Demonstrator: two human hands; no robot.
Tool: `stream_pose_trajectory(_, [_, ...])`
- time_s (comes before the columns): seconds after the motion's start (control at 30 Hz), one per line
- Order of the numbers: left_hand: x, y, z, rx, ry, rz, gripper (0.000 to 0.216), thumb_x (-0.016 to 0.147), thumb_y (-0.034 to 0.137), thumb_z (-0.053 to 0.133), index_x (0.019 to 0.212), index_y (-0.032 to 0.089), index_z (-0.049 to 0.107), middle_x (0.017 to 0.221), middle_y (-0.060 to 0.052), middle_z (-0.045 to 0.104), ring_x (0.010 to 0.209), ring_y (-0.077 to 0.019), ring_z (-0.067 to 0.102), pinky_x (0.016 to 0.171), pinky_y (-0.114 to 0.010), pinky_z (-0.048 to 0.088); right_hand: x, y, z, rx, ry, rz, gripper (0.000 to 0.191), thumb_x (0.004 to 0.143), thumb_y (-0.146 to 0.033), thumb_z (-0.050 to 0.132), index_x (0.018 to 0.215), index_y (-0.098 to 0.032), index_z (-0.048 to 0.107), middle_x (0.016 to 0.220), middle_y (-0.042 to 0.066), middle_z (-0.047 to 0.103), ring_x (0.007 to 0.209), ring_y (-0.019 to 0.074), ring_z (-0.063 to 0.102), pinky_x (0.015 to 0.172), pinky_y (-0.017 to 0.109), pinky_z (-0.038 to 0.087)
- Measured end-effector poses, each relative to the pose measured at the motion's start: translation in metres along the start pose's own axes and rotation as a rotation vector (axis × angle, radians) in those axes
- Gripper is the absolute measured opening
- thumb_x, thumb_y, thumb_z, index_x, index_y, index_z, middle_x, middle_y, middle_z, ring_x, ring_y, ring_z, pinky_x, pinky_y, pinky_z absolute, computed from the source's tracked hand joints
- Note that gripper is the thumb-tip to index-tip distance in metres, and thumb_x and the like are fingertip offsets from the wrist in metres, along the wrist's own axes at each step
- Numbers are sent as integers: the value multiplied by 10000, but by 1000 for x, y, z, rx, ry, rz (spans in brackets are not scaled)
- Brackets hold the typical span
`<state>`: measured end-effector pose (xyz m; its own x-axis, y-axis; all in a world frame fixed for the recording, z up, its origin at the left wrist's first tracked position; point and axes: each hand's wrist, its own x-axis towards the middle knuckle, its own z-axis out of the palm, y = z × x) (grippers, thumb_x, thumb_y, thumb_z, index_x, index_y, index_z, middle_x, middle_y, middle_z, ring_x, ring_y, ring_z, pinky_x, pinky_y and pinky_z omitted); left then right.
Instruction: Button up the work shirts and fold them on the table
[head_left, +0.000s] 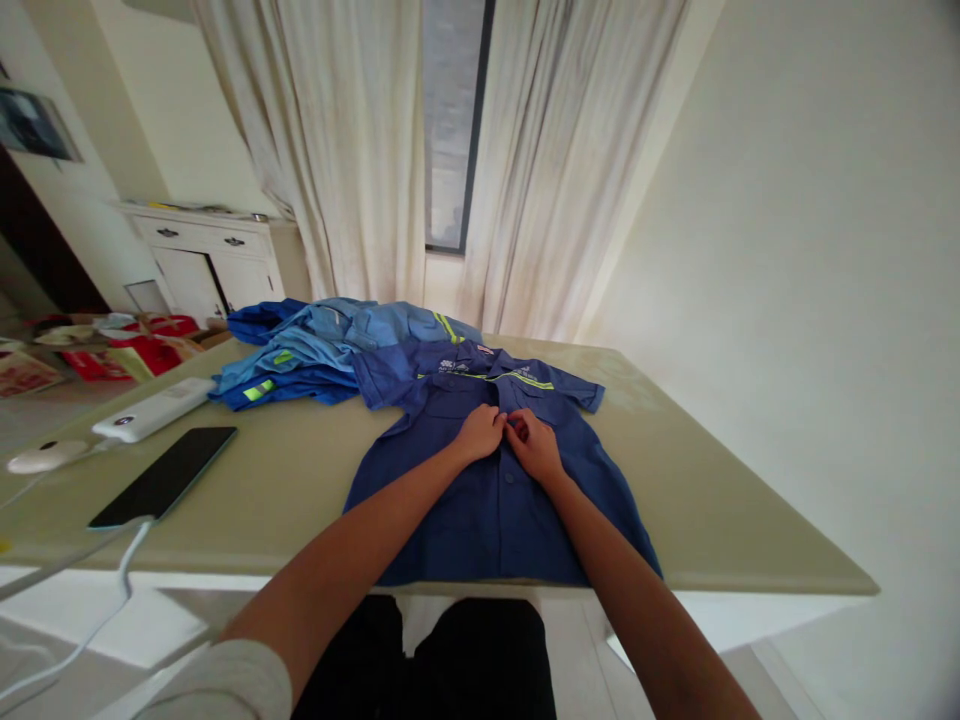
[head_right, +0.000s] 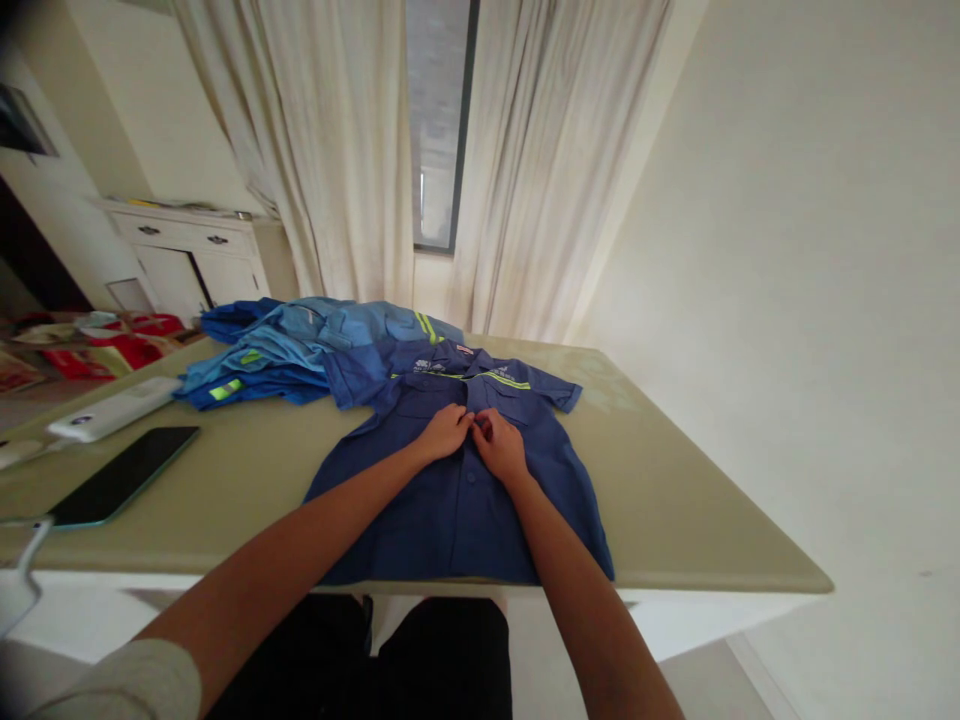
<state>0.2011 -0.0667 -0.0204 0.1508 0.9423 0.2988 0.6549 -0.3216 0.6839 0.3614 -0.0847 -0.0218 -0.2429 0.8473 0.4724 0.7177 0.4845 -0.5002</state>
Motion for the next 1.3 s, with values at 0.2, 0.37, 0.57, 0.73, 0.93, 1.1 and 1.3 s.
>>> stream_pose_trajectory(0.2, [-43,9,2,-63,64,-63,298,1027,367,467,913,181,669,888,-64,737,821,-199,672,737,-290,454,-36,-28,-28,55,-46,39,137,941,-329,587,1010,-226,648,765,-20,675,677,167,629,682,272,454])
stream_pose_trajectory(0.37, [-62,12,1,-11,44,-23,180,970,286,568,879,179,681,790,-32,718,740,-178,646,714,-276,427,-82,-28,-27,114,-182,-116,215,863,-347,752,1003,-206,670,923,31,692,820,188,640,764,297,492])
stream_pose_trajectory(0.57, [-63,13,1,64,52,18,195,1010,315,524,1013,202,683,777,-25,722,725,-189,659,730,-283,440,-92,-27,-22,11,-161,-184,23,916,-191,677,926,-209,685,896,35,665,854,198,625,788,312,486])
stream_pose_trajectory(0.73, [-64,11,5,106,65,16,223,1021,327,497,1093,217,678,857,-51,742,832,-232,688,790,-314,448,-91,-30,-24,-18,-138,-217,51,894,-255,758,884,-220,723,997,53,662,991,225,628,912,348,488])
stream_pose_trajectory(0.93, [-65,15,5,132,62,41,256,1002,375,519,924,207,695,804,-43,734,761,-210,671,742,-306,426,-93,-29,-20,-118,-114,-151,140,955,-304,697,852,-214,726,957,52,651,920,213,637,869,330,499])
stream_pose_trajectory(1.1, [-64,13,6,140,5,75,329,989,375,538,718,206,617,755,-44,707,731,-189,646,691,-294,386,-94,-30,-19,-154,-93,-200,192,1025,-259,580,872,-206,681,987,61,639,900,194,641,865,311,511])
stream_pose_trajectory(1.3, [-58,7,8,153,10,35,331,1065,375,412,847,214,601,851,-61,716,807,-209,661,726,-302,396,-92,-30,-18,-100,-58,-231,200,1053,-260,537,923,-211,680,1003,66,650,921,194,650,892,316,527])
